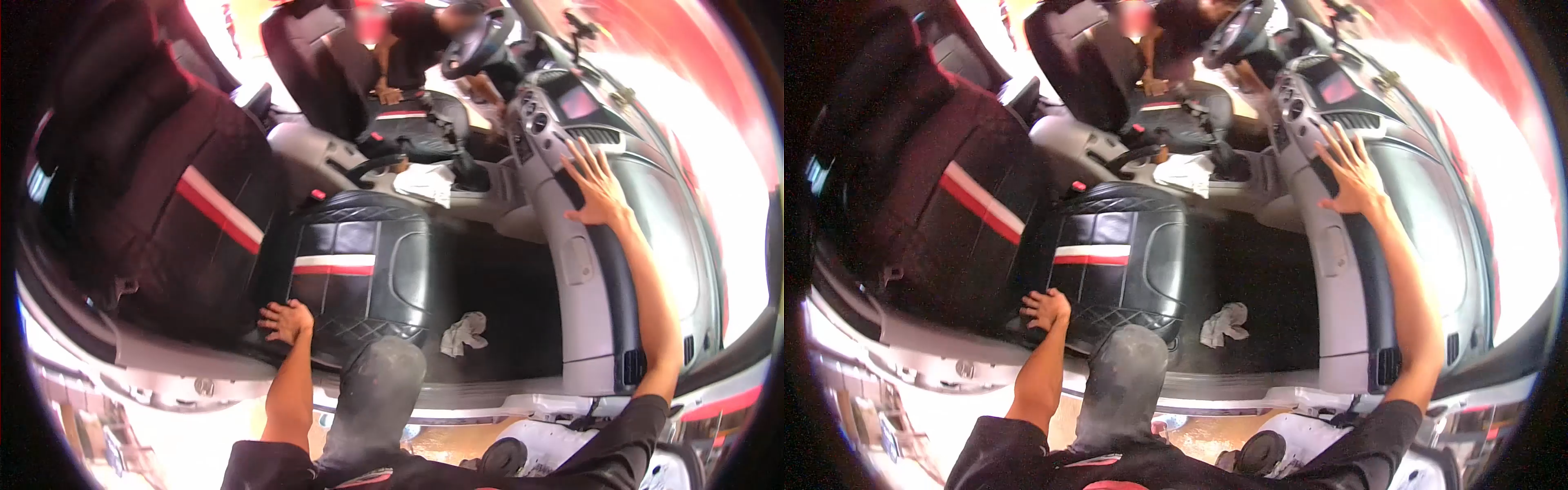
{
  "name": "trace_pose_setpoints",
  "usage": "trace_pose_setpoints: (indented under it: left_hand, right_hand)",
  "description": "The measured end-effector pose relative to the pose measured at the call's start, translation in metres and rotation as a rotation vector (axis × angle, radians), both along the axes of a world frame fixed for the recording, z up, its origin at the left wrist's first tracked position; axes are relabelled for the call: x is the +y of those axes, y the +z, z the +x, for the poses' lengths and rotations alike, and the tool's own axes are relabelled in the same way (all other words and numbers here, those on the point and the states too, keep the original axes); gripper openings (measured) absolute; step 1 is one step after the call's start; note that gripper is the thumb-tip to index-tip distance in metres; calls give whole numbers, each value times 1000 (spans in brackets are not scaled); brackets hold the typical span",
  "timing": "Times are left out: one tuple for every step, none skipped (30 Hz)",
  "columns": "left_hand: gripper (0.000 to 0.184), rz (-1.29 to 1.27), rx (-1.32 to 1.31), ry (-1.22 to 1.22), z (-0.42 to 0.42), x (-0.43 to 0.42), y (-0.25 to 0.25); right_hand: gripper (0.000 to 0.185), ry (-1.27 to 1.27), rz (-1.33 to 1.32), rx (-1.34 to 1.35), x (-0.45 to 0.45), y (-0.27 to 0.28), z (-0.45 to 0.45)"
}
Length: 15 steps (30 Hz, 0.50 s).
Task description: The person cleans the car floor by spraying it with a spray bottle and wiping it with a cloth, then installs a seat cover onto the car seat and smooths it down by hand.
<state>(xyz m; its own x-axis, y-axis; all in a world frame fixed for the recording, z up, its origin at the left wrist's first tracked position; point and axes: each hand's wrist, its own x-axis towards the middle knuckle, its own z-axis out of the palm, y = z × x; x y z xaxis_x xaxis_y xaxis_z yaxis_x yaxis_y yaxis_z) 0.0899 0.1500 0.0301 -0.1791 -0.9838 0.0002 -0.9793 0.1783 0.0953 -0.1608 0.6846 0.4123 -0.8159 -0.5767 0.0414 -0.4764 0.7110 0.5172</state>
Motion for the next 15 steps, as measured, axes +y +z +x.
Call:
trace_pose_setpoints:
  left_hand:
    - [65, -4, -11, 4, -1, -1, -2]
    - [65, -5, -15, -3, 0, -2, -3]
    - [66, -6, -9, -1, 1, -3, -8]
    - [68, -8, -2, -4, 1, -3, -5]
    - [69, 21, -4, -5, 0, -2, -2]
    - [69, 28, 0, -11, 1, 1, 6]
    - [70, 20, 7, -10, 1, -1, 2]
    - [70, 15, 14, -9, 1, -1, -2]
    - [70, 13, 19, -11, 2, 0, 0]
    - [70, 10, 24, -12, 1, 2, 4]
    - [70, 7, 27, -10, 2, 3, 6]
    - [69, 1, 33, -8, 2, 2, 5]
    - [69, -15, 38, -4, 1, 0, 0]
    - [68, -31, 42, -1, 1, -1, -4]
    - [68, -19, 50, 4, 1, 1, 0]
  right_hand:
    - [121, 24, 7, -20, 0, -7, -2]
    - [122, 44, 14, -38, 1, -14, -4]
    - [121, 80, 40, -58, -3, -20, 0]
    - [117, 178, 38, -100, -6, -26, 4]
    - [115, 169, -27, -221, -12, -31, 5]
    - [113, 157, -89, -344, -19, -32, 10]
    - [92, 364, -180, -175, -24, -33, 17]
    - [80, 242, -304, -270, -30, -23, 18]
    - [67, 117, -423, -368, -35, -9, 22]
    - [56, -9, -540, -467, -42, -4, 22]
    - [39, 39, -526, -319, -26, -15, 3]
    - [22, 86, -516, -174, -9, -29, -16]
    - [16, 79, -541, -144, -12, -27, -15]
    - [13, 70, -566, -114, -12, -20, -12]
    - [14, 119, -573, -65, -10, -20, -13]
